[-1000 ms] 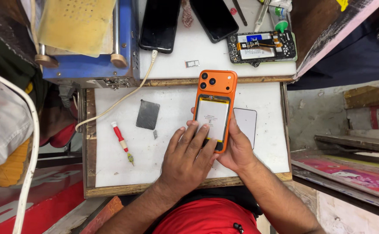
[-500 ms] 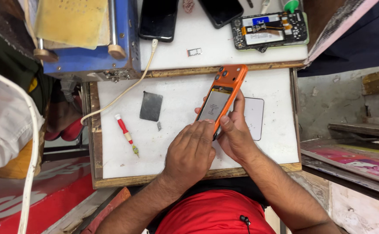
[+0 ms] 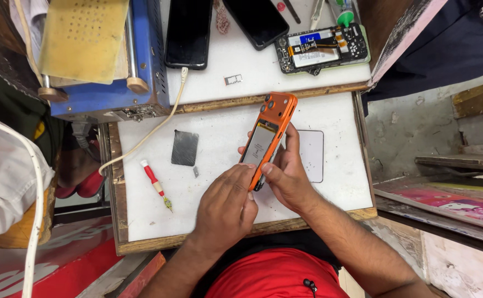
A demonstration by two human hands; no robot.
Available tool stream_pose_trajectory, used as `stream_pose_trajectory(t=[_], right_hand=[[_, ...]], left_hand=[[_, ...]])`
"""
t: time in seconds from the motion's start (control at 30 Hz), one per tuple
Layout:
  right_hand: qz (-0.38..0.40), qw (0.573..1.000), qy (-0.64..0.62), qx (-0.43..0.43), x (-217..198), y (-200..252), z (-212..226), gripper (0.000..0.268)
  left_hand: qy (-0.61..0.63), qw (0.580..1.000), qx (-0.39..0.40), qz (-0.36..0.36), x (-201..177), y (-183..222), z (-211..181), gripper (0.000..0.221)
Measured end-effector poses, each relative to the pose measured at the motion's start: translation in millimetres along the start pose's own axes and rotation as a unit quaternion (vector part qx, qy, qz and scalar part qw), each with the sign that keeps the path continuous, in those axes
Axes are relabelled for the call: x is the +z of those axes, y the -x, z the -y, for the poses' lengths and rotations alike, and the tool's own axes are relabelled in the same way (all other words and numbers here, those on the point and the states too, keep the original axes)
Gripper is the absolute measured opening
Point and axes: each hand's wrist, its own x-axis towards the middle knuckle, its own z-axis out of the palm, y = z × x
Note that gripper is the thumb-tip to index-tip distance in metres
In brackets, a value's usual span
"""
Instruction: The person uses a red-handled screwdriver to remove screws from the back of an orange smartphone. They then lift the back cover, inspect the internal components, and place the cover aside on the workbench.
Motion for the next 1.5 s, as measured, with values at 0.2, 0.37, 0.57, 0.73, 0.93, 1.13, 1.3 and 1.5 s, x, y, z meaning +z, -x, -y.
stream_pose_trajectory(t=[0.2, 0.37, 0.57, 0.73, 0.93, 1.13, 1.3, 1.5], right_hand=[[-0.009, 0.988, 0.137, -0.069, 1.1, 12.1, -21.9, 0.101], [-0.041, 0.972, 0.221, -0.065, 17.3, 15.5, -33.1, 0.093], [-0.083, 0.906, 0.411, -0.063, 25.7, 19.2, -9.7, 0.099], [-0.073, 0.879, 0.459, -0.109, 24.8, 17.7, -5.3, 0.096], [-0.057, 0.855, 0.495, -0.142, 24.6, 16.4, -2.6, 0.098], [-0.051, 0.835, 0.525, -0.157, 26.3, 17.9, -1.9, 0.098], [-0.039, 0.833, 0.528, -0.158, 26.6, 16.6, -6.1, 0.092], [-0.059, 0.803, 0.568, -0.171, 25.5, 17.1, -13.6, 0.082]], left_hand=[[0.017, 0.994, -0.096, 0.039, -27.2, -28.6, -1.7, 0.049], [-0.043, 0.991, -0.102, 0.079, -18.4, -58.2, 0.2, 0.054], [-0.081, 0.985, -0.109, 0.105, -12.1, -66.1, 1.9, 0.054], [-0.081, 0.983, -0.122, 0.111, -12.5, -63.2, 5.8, 0.052], [-0.077, 0.982, -0.129, 0.114, -14.7, -62.2, 7.7, 0.05], [-0.086, 0.978, -0.138, 0.13, -17.0, -66.8, 10.0, 0.057], [-0.066, 0.971, -0.175, 0.15, -18.5, -71.9, 11.6, 0.051], [-0.066, 0.978, -0.157, 0.12, -21.9, -73.7, 13.1, 0.041]])
